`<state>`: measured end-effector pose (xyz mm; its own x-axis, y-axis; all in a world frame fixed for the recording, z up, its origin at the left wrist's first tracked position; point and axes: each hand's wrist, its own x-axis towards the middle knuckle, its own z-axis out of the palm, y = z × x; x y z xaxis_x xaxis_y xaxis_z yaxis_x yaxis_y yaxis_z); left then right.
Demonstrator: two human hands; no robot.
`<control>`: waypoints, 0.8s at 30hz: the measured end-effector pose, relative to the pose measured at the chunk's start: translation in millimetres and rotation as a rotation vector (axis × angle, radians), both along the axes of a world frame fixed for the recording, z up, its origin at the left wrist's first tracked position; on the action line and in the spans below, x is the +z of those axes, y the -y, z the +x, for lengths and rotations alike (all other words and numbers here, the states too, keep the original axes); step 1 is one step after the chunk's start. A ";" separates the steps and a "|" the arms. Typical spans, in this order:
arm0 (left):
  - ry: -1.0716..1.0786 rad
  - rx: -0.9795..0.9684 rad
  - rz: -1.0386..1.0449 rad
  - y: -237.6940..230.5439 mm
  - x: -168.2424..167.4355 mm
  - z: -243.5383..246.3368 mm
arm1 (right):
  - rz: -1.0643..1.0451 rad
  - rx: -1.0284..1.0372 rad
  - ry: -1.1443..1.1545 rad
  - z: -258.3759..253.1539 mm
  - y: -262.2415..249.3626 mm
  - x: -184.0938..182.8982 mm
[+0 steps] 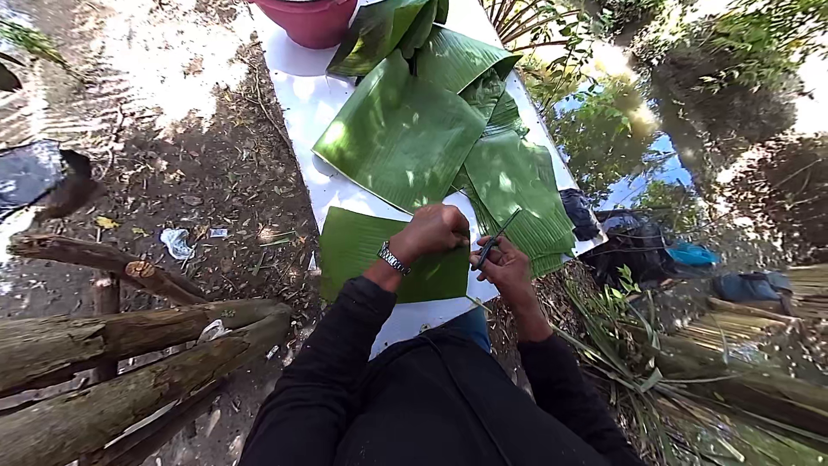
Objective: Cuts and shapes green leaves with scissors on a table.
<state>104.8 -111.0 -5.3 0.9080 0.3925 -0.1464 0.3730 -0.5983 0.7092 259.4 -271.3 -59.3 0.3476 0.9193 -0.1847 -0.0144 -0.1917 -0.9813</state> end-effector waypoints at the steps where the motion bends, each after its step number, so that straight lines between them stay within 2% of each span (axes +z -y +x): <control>1: 0.061 0.006 0.011 2.8 -3.6 3.1 | 0.017 -0.019 0.012 -2.5 -0.8 -1.5; 3: 0.189 0.062 0.054 8.5 -9.6 9.1 | 0.065 -0.082 0.028 -4.9 -4.8 -6.1; 8: 0.570 0.398 0.377 24.7 -15.2 18.3 | 0.122 -0.339 -0.008 21.8 -22.3 -6.4; 12: 0.668 0.473 0.353 37.5 -19.8 7.1 | 0.103 -0.651 -0.106 71.5 -30.2 -1.1; 14: 0.626 0.466 0.330 38.1 -36.9 2.9 | 0.086 -0.794 -0.130 97.9 -31.6 -8.0; 19: 0.428 0.354 0.273 33.7 -78.9 1.9 | 0.001 -0.969 -0.151 142.4 -24.1 -31.1; 21: 0.344 0.262 0.292 33.9 -95.0 6.4 | -0.037 -0.987 -0.148 148.1 -19.8 -34.0; 24: 0.073 0.061 0.224 41.3 -105.9 16.0 | -0.090 -1.000 -0.112 150.6 -15.2 -38.3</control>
